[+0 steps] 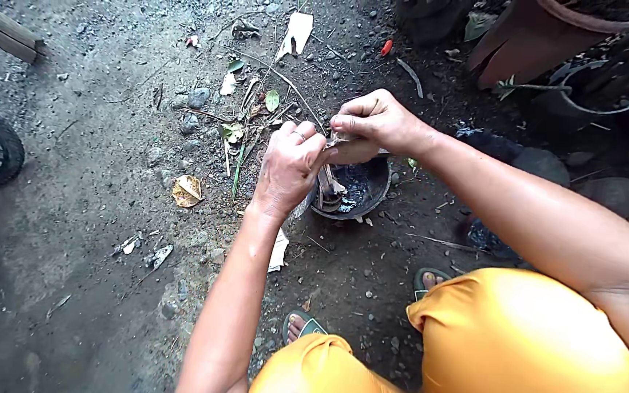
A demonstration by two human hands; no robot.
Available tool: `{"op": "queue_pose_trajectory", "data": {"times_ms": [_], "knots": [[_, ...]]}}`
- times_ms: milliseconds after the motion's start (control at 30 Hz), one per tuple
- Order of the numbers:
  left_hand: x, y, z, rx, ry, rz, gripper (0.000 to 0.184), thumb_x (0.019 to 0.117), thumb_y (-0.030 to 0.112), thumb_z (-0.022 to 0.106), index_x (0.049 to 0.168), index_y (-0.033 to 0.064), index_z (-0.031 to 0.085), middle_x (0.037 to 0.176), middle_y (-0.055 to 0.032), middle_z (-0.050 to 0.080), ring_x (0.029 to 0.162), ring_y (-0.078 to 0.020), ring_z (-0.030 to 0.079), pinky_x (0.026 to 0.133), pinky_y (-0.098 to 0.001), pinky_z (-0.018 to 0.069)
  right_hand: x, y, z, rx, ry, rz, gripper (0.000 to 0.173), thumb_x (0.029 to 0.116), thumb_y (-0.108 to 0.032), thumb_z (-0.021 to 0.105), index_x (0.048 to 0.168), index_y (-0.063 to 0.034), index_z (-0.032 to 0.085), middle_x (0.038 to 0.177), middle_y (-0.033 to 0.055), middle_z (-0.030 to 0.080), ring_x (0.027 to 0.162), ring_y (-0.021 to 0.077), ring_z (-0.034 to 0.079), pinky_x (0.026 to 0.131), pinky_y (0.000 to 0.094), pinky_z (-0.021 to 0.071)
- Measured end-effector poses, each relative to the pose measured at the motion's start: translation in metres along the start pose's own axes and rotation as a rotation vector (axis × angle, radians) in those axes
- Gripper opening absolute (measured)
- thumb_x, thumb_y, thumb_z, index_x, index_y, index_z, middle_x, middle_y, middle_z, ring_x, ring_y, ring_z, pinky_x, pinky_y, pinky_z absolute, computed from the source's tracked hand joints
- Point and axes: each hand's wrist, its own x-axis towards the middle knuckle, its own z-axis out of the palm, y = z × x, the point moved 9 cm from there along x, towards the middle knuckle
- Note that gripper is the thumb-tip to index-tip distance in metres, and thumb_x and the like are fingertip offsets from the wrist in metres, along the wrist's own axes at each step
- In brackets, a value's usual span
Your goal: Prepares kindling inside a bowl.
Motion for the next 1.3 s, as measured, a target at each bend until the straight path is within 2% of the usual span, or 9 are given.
{"op": "queue_pose_trajectory", "data": {"times_ms": [233, 433, 633, 700, 767, 900, 1067, 1200, 1300], "knots": [[-0.01, 0.008, 0.016, 0.253, 0.107, 0.067, 0.017, 0.0967, 0.015, 0.068, 0.084, 0.0035, 0.071, 0.082, -0.013, 0.065, 0.078, -0.0311, 0.06, 0.07, -0.0421, 0.0437, 0.003, 0.039, -0.031, -0.23, 0.192, 0.203, 0.025, 0.1014, -0.019, 0.061, 0.084, -0.0045, 0.07, 0.069, -0.0057, 0.063, 0.058, -0.0035, 0.053, 0.06, 0.0196, 0.0466], [-0.017, -0.007, 0.008, 0.271, 0.12, -0.041, 0.023, 0.099, 0.017, 0.065, 0.083, 0.0012, 0.07, 0.08, -0.0156, 0.064, 0.079, -0.0344, 0.061, 0.07, -0.0454, 0.0449, 0.005, 0.069, -0.073, -0.383, 0.483, 0.433, 0.031, 0.101, -0.027, 0.062, 0.089, -0.0009, 0.071, 0.08, 0.0058, 0.066, 0.073, 0.0117, 0.059, 0.075, 0.0387, 0.0482], [-0.036, -0.022, 0.006, 0.251, 0.14, -0.142, 0.03, 0.0999, 0.022, 0.064, 0.08, -0.0006, 0.067, 0.078, -0.0171, 0.061, 0.077, -0.0367, 0.06, 0.07, -0.0478, 0.0445, 0.0, 0.09, -0.076, -0.35, 0.624, 0.599, 0.033, 0.1015, -0.029, 0.063, 0.093, 0.0013, 0.07, 0.085, 0.0099, 0.065, 0.077, 0.0174, 0.059, 0.076, 0.0419, 0.0469], [-0.05, -0.03, -0.009, 0.248, 0.091, -0.248, 0.031, 0.1038, 0.023, 0.059, 0.089, -0.0024, 0.069, 0.09, -0.0212, 0.065, 0.09, -0.0402, 0.064, 0.081, -0.0526, 0.0502, -0.013, 0.103, -0.109, -0.319, 0.753, 0.652, 0.037, 0.1027, -0.03, 0.059, 0.107, 0.0047, 0.07, 0.105, 0.0187, 0.069, 0.098, 0.0258, 0.066, 0.09, 0.0487, 0.0509], [-0.076, -0.055, -0.038, 0.27, 0.116, -0.397, 0.036, 0.1071, 0.028, 0.054, 0.1, -0.0035, 0.069, 0.099, -0.0232, 0.066, 0.101, -0.04, 0.065, 0.091, -0.0524, 0.0517, -0.028, 0.112, -0.139, -0.287, 0.817, 0.68, 0.036, 0.1047, -0.029, 0.054, 0.113, 0.0039, 0.068, 0.11, 0.0172, 0.066, 0.101, 0.0231, 0.062, 0.091, 0.0453, 0.0481], [-0.119, -0.101, -0.071, 0.21, 0.41, -0.682, 0.04, 0.1039, 0.035, 0.06, 0.097, -0.0031, 0.069, 0.091, -0.0172, 0.063, 0.084, -0.0255, 0.063, 0.079, -0.0395, 0.0522, -0.021, 0.122, -0.072, -0.229, 0.337, 0.62, 0.032, 0.1058, -0.025, 0.056, 0.11, 0.0053, 0.067, 0.095, 0.0132, 0.068, 0.079, 0.0148, 0.064, 0.078, 0.0378, 0.0568], [-0.127, -0.108, -0.053, 0.098, 0.399, -0.781, 0.038, 0.1021, 0.034, 0.064, 0.094, -0.0026, 0.069, 0.089, -0.0144, 0.064, 0.078, -0.0197, 0.063, 0.075, -0.0368, 0.052, -0.013, 0.131, 0.058, -0.373, -0.182, 0.533, 0.035, 0.1084, -0.023, 0.05, 0.1, 0.0055, 0.069, 0.092, 0.0216, 0.068, 0.089, 0.0344, 0.067, 0.084, 0.0575, 0.0511], [-0.137, -0.113, -0.047, 0.067, 0.402, -0.799, 0.036, 0.1009, 0.032, 0.066, 0.089, -0.0012, 0.069, 0.082, -0.0102, 0.061, 0.073, -0.0148, 0.06, 0.07, -0.032, 0.0504, -0.006, 0.138, 0.084, -0.605, -0.299, 0.355, 0.026, 0.1037, -0.02, 0.059, 0.111, 0.0001, 0.074, 0.109, 0.0228, 0.067, 0.108, 0.0396, 0.064, 0.096, 0.0574, 0.0501], [-0.141, -0.115, -0.043, 0.049, 0.387, -0.818, 0.034, 0.1006, 0.031, 0.066, 0.091, -0.0009, 0.07, 0.083, -0.0096, 0.062, 0.073, -0.0147, 0.06, 0.071, -0.0318, 0.0505, 0.002, 0.133, 0.085, -0.68, -0.279, 0.226, 0.025, 0.0976, -0.018, 0.069, 0.116, -0.0031, 0.074, 0.111, 0.0215, 0.068, 0.11, 0.0398, 0.063, 0.097, 0.0538, 0.0503]]}}
